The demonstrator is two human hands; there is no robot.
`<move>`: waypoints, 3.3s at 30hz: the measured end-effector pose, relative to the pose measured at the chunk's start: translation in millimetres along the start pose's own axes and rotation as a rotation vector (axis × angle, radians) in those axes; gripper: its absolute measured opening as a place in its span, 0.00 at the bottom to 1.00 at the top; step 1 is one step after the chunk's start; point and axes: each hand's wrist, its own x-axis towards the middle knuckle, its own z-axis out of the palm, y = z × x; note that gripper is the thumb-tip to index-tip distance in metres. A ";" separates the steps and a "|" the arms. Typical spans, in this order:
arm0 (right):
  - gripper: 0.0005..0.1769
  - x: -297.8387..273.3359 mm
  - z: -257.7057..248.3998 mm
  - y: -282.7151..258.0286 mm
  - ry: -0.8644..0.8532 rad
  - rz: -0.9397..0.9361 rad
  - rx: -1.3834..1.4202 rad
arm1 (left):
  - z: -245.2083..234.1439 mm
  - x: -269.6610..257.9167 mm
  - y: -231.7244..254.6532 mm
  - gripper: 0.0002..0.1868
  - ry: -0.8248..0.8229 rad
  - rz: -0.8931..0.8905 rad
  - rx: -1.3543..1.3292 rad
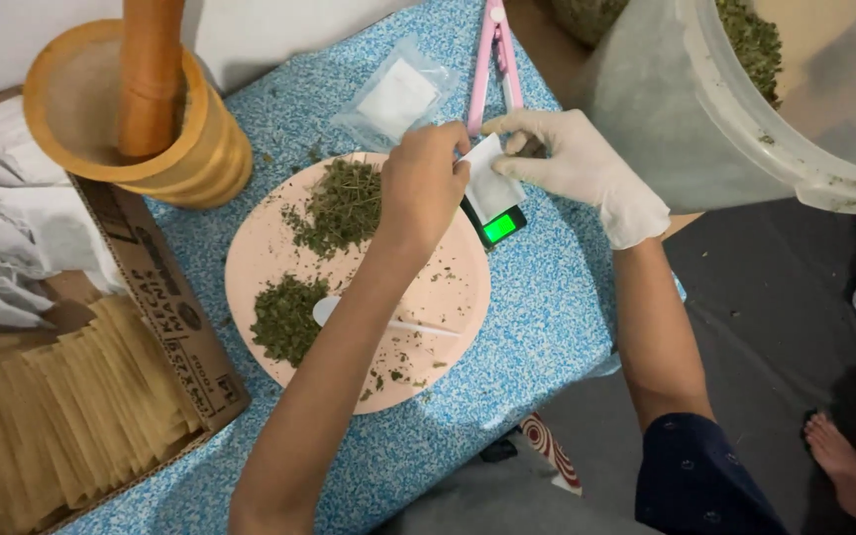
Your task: A person wearing gloves is filling small white tea bags with dried herbs from a plate using a plastic spoon, then placing them on a digital scale.
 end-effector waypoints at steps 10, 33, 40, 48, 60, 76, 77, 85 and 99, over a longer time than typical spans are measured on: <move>0.18 -0.6 1.9 1.9 0.043 -0.012 -0.169 | 13.9 6.6 -15.9 0.08 -0.017 0.007 0.101; 0.11 -8.3 -2.0 -25.8 0.166 -0.211 -0.400 | 23.6 -3.3 -19.6 0.11 0.402 0.113 0.262; 0.10 -12.5 -2.0 -16.0 0.209 -0.216 -0.401 | -2.2 -13.3 -19.3 0.00 0.325 0.171 0.195; 0.12 -16.4 -4.8 -24.3 0.268 -0.176 -0.352 | 15.3 16.3 -21.2 0.11 0.006 0.059 0.490; 0.16 -13.1 -2.0 -11.3 0.175 -0.185 -0.439 | 15.0 29.3 -15.7 0.33 -0.116 -0.062 0.476; 0.09 -3.5 -1.5 12.0 0.226 -0.068 -0.448 | -8.9 12.8 -18.1 0.10 0.006 0.050 0.267; 0.10 -4.2 -1.3 12.1 0.219 -0.066 -0.470 | -8.6 10.9 -17.2 0.09 0.005 0.047 0.248; 0.10 -3.3 5.1 14.2 0.225 -0.063 -0.442 | 5.3 12.3 -28.2 0.10 -0.038 0.005 0.273; 0.13 0.2 7.2 15.7 0.199 -0.040 -0.560 | 7.9 21.3 -28.2 0.11 -0.035 -0.005 0.309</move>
